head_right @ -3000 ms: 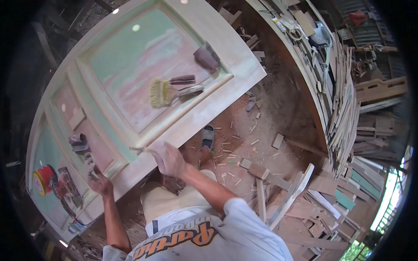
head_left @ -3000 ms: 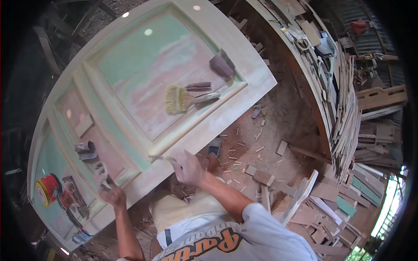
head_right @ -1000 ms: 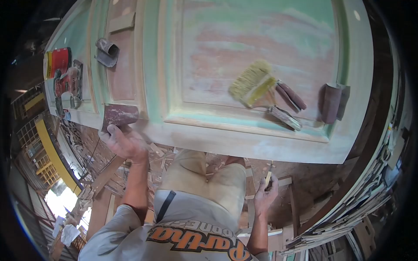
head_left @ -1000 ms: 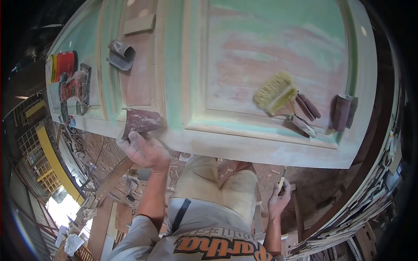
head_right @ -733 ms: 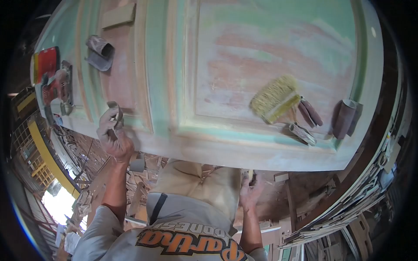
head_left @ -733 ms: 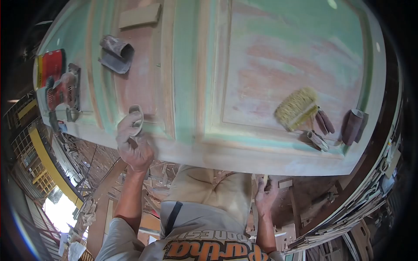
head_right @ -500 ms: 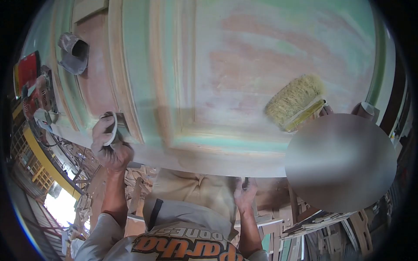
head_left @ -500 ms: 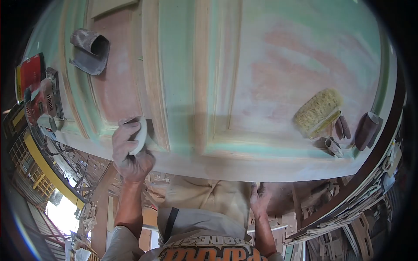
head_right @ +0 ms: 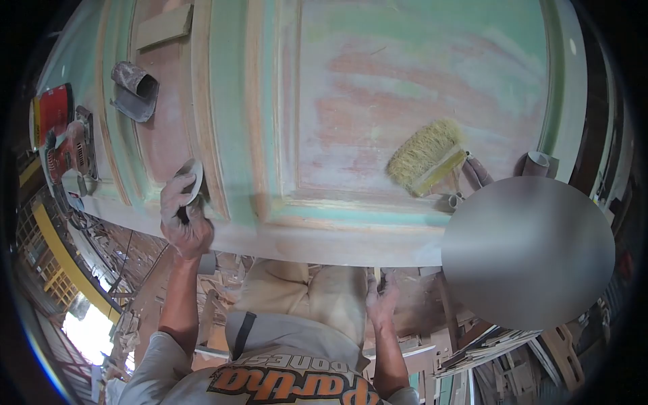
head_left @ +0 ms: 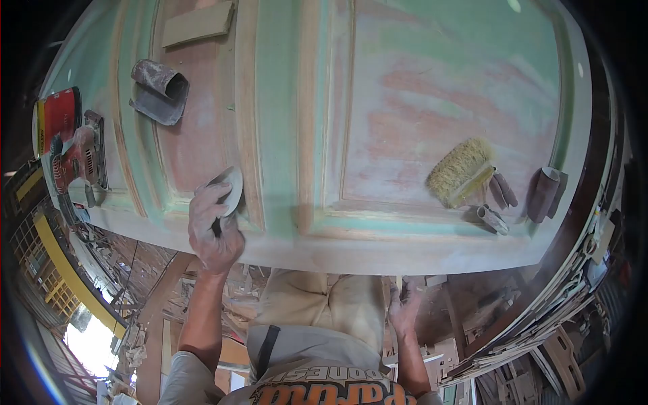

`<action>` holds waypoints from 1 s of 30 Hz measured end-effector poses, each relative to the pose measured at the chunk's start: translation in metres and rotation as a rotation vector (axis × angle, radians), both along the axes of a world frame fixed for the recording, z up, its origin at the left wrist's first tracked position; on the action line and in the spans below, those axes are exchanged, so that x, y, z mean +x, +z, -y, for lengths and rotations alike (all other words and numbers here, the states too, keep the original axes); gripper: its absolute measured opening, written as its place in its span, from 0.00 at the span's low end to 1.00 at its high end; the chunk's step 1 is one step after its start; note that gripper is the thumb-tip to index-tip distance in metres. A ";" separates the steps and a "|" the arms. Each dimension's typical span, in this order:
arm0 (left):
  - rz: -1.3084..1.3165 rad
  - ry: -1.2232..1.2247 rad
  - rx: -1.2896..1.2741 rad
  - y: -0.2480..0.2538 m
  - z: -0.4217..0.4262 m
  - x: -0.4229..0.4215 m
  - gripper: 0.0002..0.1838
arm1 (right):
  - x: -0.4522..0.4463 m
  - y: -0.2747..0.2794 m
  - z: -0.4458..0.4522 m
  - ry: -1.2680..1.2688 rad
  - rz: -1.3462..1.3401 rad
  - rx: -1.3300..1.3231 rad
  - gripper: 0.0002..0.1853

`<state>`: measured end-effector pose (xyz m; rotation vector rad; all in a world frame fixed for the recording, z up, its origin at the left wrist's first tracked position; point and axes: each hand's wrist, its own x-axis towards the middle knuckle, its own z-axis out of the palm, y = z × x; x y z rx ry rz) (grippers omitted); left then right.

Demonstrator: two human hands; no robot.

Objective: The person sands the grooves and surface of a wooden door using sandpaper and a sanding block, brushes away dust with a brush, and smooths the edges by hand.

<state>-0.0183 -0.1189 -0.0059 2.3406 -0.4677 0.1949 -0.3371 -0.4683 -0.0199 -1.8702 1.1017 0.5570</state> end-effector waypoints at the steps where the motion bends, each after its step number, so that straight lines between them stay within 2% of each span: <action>1: 0.000 -0.002 0.004 0.002 0.001 0.001 0.08 | -0.004 0.000 -0.001 -0.002 0.000 0.004 0.11; 4: 0.041 -0.042 0.018 0.002 0.002 0.006 0.10 | -0.011 -0.009 -0.002 0.003 0.128 0.009 0.11; 9: -0.001 -0.041 0.049 0.004 -0.003 0.001 0.11 | -0.026 -0.021 -0.003 0.026 -0.063 0.073 0.11; 12: 0.000 -0.016 0.056 0.000 -0.006 -0.003 0.12 | -0.044 -0.040 -0.011 0.004 -0.050 0.080 0.14; 13: -0.012 -0.007 0.047 -0.005 -0.009 -0.004 0.13 | -0.069 -0.058 -0.007 0.231 -0.117 0.030 0.16; 14: -0.028 -0.005 0.061 -0.011 -0.009 -0.006 0.13 | -0.091 -0.068 -0.005 0.294 -0.161 0.057 0.16; 16: 0.042 0.093 -0.086 -0.016 -0.006 -0.016 0.12 | -0.126 -0.090 -0.007 0.312 -0.234 0.139 0.16; 19: -0.071 0.036 -0.052 -0.008 -0.019 -0.019 0.09 | -0.149 -0.112 -0.015 0.304 -0.252 0.185 0.17; 22: -0.072 -0.009 -0.027 -0.010 -0.019 -0.016 0.07 | -0.158 -0.117 -0.012 0.298 -0.208 0.188 0.17; 27: 0.006 0.035 -0.003 -0.005 0.003 0.001 0.03 | -0.141 -0.139 0.007 0.260 0.027 0.080 0.18; 29: 0.013 -0.030 0.109 0.000 0.001 0.001 0.05 | -0.114 -0.129 0.016 0.229 0.103 0.041 0.19; 30: -0.015 0.009 0.087 0.000 0.001 -0.002 0.05 | -0.088 -0.112 0.019 0.222 0.071 0.016 0.18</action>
